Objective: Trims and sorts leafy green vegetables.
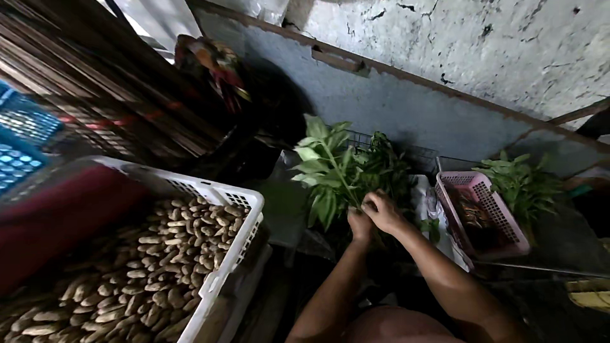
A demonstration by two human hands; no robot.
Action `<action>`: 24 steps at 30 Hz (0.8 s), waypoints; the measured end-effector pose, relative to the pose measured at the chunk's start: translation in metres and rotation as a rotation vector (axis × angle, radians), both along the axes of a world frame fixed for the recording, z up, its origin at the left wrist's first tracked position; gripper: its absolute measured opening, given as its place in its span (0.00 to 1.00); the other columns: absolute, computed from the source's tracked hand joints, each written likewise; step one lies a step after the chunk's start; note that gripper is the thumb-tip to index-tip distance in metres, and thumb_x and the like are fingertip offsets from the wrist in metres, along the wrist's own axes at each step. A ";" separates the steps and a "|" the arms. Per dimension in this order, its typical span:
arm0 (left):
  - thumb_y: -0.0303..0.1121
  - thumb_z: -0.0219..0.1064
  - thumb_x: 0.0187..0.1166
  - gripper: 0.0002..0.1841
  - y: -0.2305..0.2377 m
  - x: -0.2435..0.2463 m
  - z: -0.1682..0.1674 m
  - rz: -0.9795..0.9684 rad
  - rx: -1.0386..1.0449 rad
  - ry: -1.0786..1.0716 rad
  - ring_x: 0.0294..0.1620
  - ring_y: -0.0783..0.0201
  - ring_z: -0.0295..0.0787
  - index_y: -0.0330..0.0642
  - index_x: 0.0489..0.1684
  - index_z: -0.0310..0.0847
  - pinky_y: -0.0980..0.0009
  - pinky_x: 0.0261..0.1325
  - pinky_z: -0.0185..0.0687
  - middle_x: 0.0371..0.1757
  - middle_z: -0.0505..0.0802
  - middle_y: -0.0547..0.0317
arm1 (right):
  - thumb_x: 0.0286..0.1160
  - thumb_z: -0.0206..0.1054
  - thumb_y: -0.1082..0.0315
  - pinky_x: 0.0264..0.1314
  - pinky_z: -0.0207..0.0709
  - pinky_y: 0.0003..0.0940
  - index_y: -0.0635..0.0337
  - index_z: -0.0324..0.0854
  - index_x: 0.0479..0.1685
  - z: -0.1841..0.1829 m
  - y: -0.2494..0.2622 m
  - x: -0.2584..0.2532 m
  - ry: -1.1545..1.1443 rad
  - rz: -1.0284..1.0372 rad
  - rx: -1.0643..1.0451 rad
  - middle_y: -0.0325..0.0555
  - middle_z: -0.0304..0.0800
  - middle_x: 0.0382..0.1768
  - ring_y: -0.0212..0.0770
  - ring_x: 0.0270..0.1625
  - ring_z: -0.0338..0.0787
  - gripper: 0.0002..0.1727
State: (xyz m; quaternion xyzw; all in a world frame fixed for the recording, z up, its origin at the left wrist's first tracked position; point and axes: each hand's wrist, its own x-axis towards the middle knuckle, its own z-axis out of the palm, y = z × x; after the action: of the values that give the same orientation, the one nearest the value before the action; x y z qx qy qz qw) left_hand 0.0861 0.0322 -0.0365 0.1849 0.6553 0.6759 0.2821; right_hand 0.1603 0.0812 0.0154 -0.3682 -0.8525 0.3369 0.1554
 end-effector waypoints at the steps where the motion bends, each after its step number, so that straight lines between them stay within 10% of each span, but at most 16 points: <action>1: 0.27 0.68 0.82 0.13 0.001 -0.003 0.002 0.018 0.043 -0.101 0.39 0.61 0.90 0.27 0.57 0.77 0.63 0.48 0.89 0.40 0.91 0.46 | 0.86 0.62 0.53 0.75 0.77 0.50 0.60 0.81 0.65 -0.001 -0.001 0.003 0.044 -0.032 -0.049 0.57 0.83 0.68 0.52 0.69 0.84 0.21; 5: 0.37 0.56 0.92 0.15 0.003 -0.010 0.005 -0.025 0.274 -0.327 0.42 0.59 0.91 0.31 0.61 0.76 0.60 0.48 0.89 0.46 0.93 0.47 | 0.93 0.51 0.54 0.87 0.67 0.51 0.57 0.56 0.91 -0.025 -0.009 0.013 0.001 0.007 -0.188 0.57 0.70 0.85 0.51 0.84 0.74 0.31; 8: 0.52 0.46 0.94 0.27 0.002 -0.007 0.002 -0.143 0.289 -0.380 0.58 0.61 0.89 0.40 0.75 0.75 0.60 0.59 0.86 0.65 0.90 0.50 | 0.94 0.46 0.61 0.86 0.68 0.51 0.63 0.63 0.88 -0.029 -0.025 0.016 -0.169 0.022 -0.105 0.60 0.78 0.78 0.53 0.81 0.78 0.28; 11: 0.49 0.51 0.93 0.26 -0.006 -0.012 -0.002 -0.290 0.151 -0.384 0.46 0.59 0.91 0.36 0.70 0.79 0.60 0.50 0.89 0.53 0.93 0.47 | 0.95 0.45 0.60 0.82 0.71 0.54 0.66 0.65 0.85 -0.029 -0.021 0.027 -0.253 0.027 -0.107 0.64 0.82 0.73 0.57 0.77 0.82 0.27; 15: 0.46 0.63 0.88 0.27 -0.043 -0.026 0.004 -0.656 -0.401 0.490 0.61 0.52 0.90 0.31 0.73 0.74 0.52 0.69 0.84 0.59 0.91 0.42 | 0.95 0.48 0.58 0.75 0.75 0.55 0.67 0.72 0.75 -0.033 0.000 0.052 -0.301 0.078 -0.166 0.65 0.85 0.64 0.58 0.69 0.86 0.24; 17: 0.41 0.65 0.85 0.18 -0.071 -0.017 -0.007 -0.569 -0.295 1.167 0.57 0.43 0.92 0.33 0.56 0.86 0.42 0.64 0.83 0.52 0.94 0.42 | 0.93 0.51 0.59 0.74 0.75 0.58 0.65 0.72 0.76 -0.034 -0.003 0.065 -0.317 0.125 -0.219 0.65 0.85 0.65 0.60 0.69 0.85 0.23; 19: 0.33 0.61 0.85 0.14 -0.085 -0.018 -0.023 -0.558 -0.054 1.587 0.67 0.42 0.87 0.42 0.61 0.85 0.38 0.67 0.77 0.63 0.91 0.45 | 0.90 0.58 0.62 0.76 0.74 0.60 0.65 0.73 0.78 -0.037 -0.016 0.073 -0.286 0.199 -0.283 0.64 0.84 0.68 0.59 0.71 0.84 0.24; 21: 0.29 0.57 0.86 0.22 -0.091 -0.021 -0.032 -0.721 -0.108 1.734 0.74 0.40 0.83 0.39 0.79 0.75 0.35 0.74 0.72 0.73 0.87 0.42 | 0.89 0.60 0.61 0.75 0.75 0.58 0.68 0.77 0.70 -0.050 -0.029 0.075 -0.221 0.298 -0.344 0.64 0.86 0.64 0.57 0.68 0.86 0.21; 24: 0.29 0.61 0.85 0.20 -0.099 -0.025 -0.041 -0.868 -0.199 1.719 0.53 0.40 0.94 0.33 0.74 0.79 0.44 0.56 0.88 0.54 0.93 0.39 | 0.89 0.60 0.58 0.72 0.75 0.60 0.71 0.79 0.65 -0.067 -0.039 0.076 -0.218 0.418 -0.375 0.66 0.87 0.59 0.60 0.64 0.87 0.22</action>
State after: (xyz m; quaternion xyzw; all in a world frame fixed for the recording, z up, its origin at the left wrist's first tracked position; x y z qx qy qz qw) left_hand 0.0608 -0.0665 -0.0777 0.8173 0.5668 0.0883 -0.0543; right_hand 0.2359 0.0418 -0.0519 -0.2408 -0.8445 0.4716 -0.0802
